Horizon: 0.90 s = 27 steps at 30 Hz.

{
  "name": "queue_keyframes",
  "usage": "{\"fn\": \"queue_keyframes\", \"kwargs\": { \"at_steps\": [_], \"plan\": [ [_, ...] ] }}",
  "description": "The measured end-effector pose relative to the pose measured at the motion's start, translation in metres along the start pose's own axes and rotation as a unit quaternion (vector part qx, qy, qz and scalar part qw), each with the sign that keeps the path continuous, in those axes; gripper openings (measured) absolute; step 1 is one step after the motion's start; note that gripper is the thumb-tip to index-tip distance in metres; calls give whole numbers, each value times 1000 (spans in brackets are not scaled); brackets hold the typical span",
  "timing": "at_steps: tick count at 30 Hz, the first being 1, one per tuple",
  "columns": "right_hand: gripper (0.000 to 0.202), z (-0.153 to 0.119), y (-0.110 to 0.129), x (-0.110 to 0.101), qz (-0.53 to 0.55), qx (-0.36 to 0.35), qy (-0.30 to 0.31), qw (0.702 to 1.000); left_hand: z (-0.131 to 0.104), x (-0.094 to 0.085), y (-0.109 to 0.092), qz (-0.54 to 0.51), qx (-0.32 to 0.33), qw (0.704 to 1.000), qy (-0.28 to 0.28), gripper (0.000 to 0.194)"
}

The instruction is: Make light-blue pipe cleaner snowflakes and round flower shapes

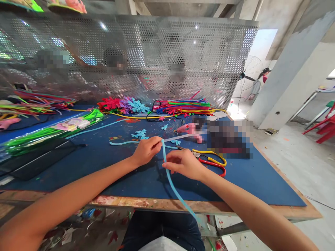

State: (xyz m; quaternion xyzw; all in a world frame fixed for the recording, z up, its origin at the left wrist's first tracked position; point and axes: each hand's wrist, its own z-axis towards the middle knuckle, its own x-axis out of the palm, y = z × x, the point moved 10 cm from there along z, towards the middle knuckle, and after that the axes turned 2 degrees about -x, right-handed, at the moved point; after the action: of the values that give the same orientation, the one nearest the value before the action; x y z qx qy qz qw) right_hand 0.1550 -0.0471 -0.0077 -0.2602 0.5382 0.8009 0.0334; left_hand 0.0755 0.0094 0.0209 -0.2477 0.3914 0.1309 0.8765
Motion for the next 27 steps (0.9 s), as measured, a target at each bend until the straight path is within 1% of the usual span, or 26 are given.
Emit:
{"fn": "queue_keyframes", "kwargs": {
  "at_steps": [2,3,5,7,9,11,13,15,17,20,22,24,27],
  "plan": [
    [25,2,-15,12,76,45,28,996,0,0,1,-62,-17,998,4,23],
    [26,3,-19,15,106,57,31,992,-1,1,1,-97,-26,995,10,23],
    [28,5,-22,17,152,61,31,986,-1,4,1,-173,-45,983,25,25],
    [27,6,-20,17,188,56,40,980,-2,6,-1,-248,-65,966,37,26],
    [27,7,-20,18,213,64,54,973,-3,9,-3,-315,-80,944,53,28],
    [27,7,-27,15,229,87,48,968,-5,15,-6,-380,-93,917,77,29],
    [27,9,-36,6,250,106,18,962,-8,23,-8,-440,-110,884,110,29],
    [25,10,-44,-5,272,109,-18,956,-11,30,-10,-482,-125,855,145,28],
    [25,11,-49,-17,270,109,-46,956,-13,35,-12,-501,-135,837,175,27],
    [25,12,-47,-30,216,106,-57,969,-16,42,-16,-493,-138,829,225,25],
    [25,13,-39,-35,168,94,-44,980,-18,46,-21,-468,-127,833,268,24],
    [24,14,-26,-41,113,67,-31,991,-20,48,-25,-428,-99,843,309,23],
    [22,14,-8,-50,18,25,-20,999,-20,48,-30,-366,-51,862,346,24]
  ]
}}
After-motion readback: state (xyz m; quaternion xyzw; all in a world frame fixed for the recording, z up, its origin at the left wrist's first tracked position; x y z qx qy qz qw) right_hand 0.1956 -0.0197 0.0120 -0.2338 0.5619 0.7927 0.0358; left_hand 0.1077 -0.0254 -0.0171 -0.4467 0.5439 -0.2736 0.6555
